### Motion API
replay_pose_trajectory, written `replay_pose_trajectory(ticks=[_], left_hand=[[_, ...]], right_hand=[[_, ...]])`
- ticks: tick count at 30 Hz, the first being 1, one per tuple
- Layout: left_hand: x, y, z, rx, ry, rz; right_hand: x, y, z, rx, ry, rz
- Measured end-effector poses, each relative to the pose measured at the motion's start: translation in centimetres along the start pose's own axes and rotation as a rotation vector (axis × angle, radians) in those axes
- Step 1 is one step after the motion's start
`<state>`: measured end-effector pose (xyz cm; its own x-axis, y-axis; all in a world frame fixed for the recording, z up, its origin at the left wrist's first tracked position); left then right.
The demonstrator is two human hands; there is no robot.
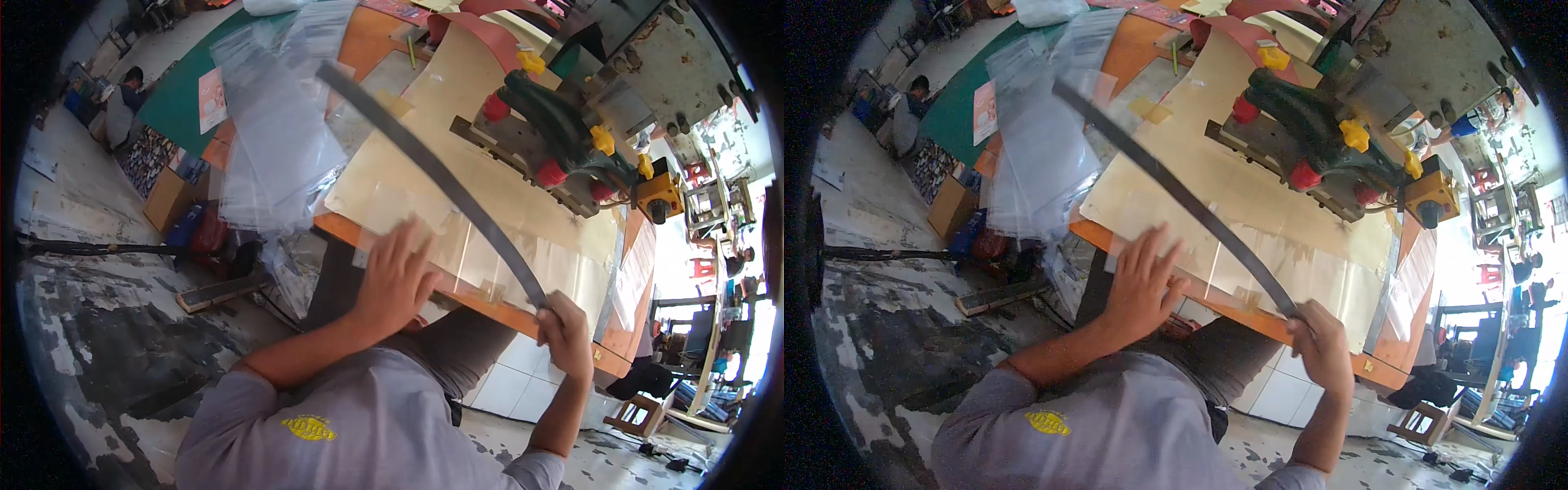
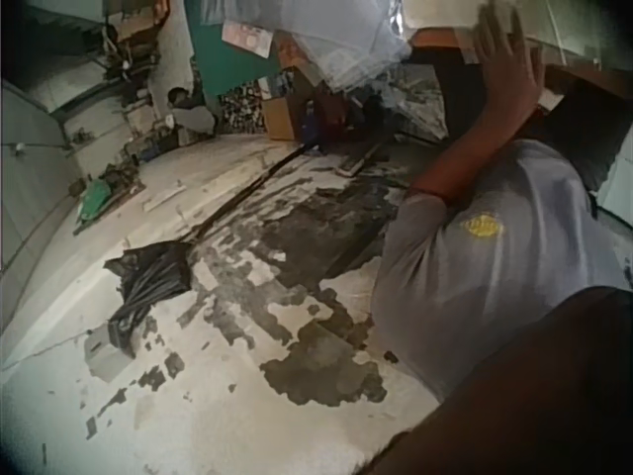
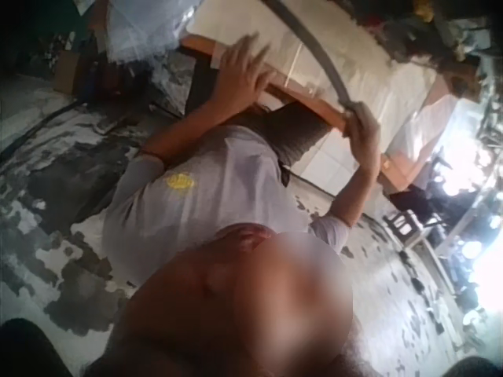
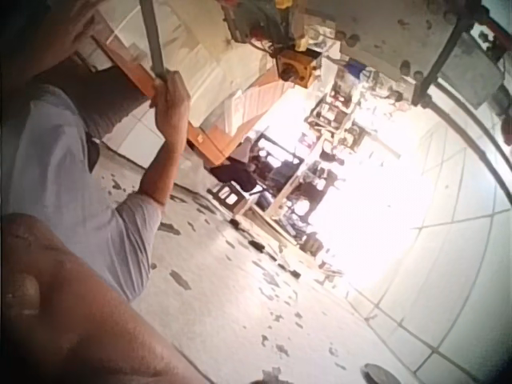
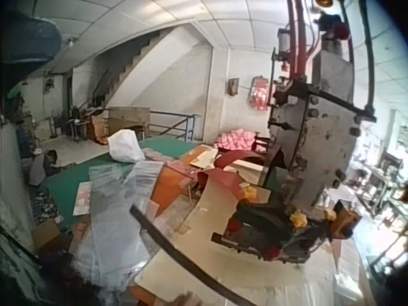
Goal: The person places plastic bags onto a machine, aligns them using a ruler, and activates a heat sealing arm by hand.
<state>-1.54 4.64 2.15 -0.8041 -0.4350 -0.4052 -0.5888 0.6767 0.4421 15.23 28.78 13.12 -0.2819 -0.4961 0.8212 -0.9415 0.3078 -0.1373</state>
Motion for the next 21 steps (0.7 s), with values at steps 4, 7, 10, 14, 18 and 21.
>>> replay_pose_trajectory(ticks=[4, 7, 10, 14, 18, 21], left_hand=[[2.3, 1.4, 0.7, 0.04, 0.166, -0.063], [5.1, 1.4, -0.3, 0.106, 0.094, 0.038], [6.5, 0.9, -0.7, 0.13, 0.023, 0.113], [6.2, -1.4, 0.1, 0.041, -0.133, 0.018], [4.8, -1.3, 0.7, -0.146, -0.063, -0.063], [4.3, -1.0, 0.6, -0.057, 0.008, -0.111]], right_hand=[[-6.6, -2.4, -3.3, -0.079, 0.056, 0.11], [-8.6, -3.1, -5.7, -0.124, -0.046, 0.159], [-10.2, -2.7, -6.9, -0.122, -0.103, 0.168], [-10.5, -0.7, -6.8, -0.143, -0.093, 0.19], [-9.8, 1.0, -6.2, -0.069, -0.266, 0.208], [-9.6, 2.1, -5.9, -0.085, -0.283, 0.157]])
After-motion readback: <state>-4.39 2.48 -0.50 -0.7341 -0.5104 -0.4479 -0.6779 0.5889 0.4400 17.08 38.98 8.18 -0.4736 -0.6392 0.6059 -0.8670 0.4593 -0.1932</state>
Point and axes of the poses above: each hand's wrist, its own y-axis towards the middle knuckle, its own z-axis out of the palm, x = y × z, the point moved 2 cm from there along y, towards the middle knuckle, and after that the axes turned 5 degrees about y, right-handed, at the moved point
